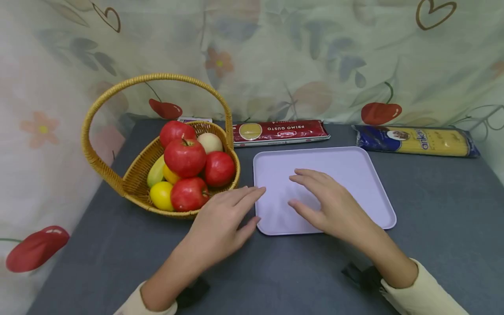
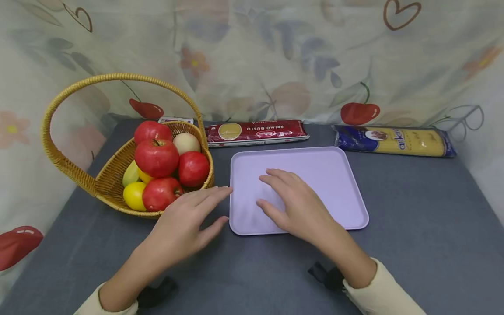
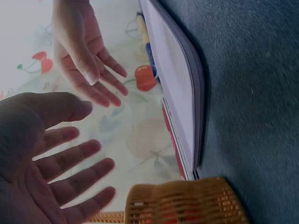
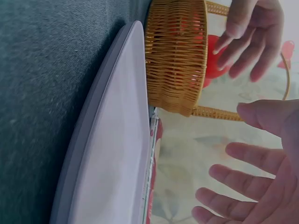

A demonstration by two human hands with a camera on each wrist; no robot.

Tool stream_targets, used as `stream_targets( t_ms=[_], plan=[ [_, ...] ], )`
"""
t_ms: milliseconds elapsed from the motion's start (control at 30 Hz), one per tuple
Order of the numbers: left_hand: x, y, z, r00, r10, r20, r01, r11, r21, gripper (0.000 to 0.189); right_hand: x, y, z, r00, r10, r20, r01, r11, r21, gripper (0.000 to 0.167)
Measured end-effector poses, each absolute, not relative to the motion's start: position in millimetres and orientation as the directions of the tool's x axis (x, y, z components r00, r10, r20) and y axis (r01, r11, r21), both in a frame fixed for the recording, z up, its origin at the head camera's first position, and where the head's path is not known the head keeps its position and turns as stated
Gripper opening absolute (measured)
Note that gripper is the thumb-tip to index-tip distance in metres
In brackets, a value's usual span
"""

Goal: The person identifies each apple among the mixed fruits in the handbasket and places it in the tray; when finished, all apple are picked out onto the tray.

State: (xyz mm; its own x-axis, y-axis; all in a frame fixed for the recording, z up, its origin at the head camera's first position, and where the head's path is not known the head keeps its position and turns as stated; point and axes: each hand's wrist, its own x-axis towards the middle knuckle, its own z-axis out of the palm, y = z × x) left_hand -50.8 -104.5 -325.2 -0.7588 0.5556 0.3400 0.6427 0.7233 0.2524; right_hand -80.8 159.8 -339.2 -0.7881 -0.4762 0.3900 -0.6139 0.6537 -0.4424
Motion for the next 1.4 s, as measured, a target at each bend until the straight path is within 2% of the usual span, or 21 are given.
stream_targets(
  t_ms=[233, 400, 500, 567, 767, 933, 1067, 1133, 1233, 1400],
  plan=[
    [-47, -124, -325, -0.725, 0.481, 0.494, 0.666, 0.674, 0.321, 0.049, -92, 146, -340, -0.804, -0.452, 0.386, -0.592, 0.556, -0.583, 0.044],
    [-45, -145, -329, -0.708, 0.424, 0.564, 0.675, 0.643, 0.363, 0.042, -95, 137, -339, -0.815, -0.452, 0.364, -0.573, 0.530, -0.625, 0.044],
    [-46, -158, -332, -0.669, 0.368, 0.646, 0.689, 0.632, 0.354, 0.033, -96, 133, -340, -0.819, -0.452, 0.355, -0.565, 0.522, -0.639, 0.043],
    [-47, -168, -333, -0.629, 0.317, 0.710, 0.697, 0.635, 0.334, 0.033, -98, 130, -340, -0.817, -0.453, 0.357, -0.567, 0.513, -0.645, 0.043],
    [-48, -198, -328, -0.476, 0.081, 0.876, 0.667, 0.682, 0.299, 0.045, -101, 121, -341, -0.800, -0.454, 0.393, -0.593, 0.496, -0.634, 0.042],
    [-48, -222, -332, -0.381, -0.176, 0.908, 0.623, 0.677, 0.392, 0.046, -106, 116, -338, -0.799, -0.440, 0.410, -0.599, 0.525, -0.605, 0.042],
    [-51, -237, -337, -0.313, -0.385, 0.868, 0.611, 0.618, 0.495, 0.042, -111, 114, -333, -0.822, -0.418, 0.388, -0.567, 0.529, -0.631, 0.042],
    [-53, -244, -339, -0.309, -0.475, 0.824, 0.614, 0.562, 0.554, 0.041, -114, 111, -332, -0.826, -0.418, 0.379, -0.559, 0.513, -0.652, 0.042],
    [-56, -255, -342, -0.360, -0.562, 0.745, 0.618, 0.455, 0.641, 0.041, -116, 104, -331, -0.823, -0.429, 0.372, -0.558, 0.487, -0.671, 0.043],
    [-68, -274, -357, -0.511, -0.598, 0.618, 0.651, 0.201, 0.732, 0.049, -122, 86, -328, -0.818, -0.437, 0.375, -0.557, 0.436, -0.707, 0.043]
  ],
)
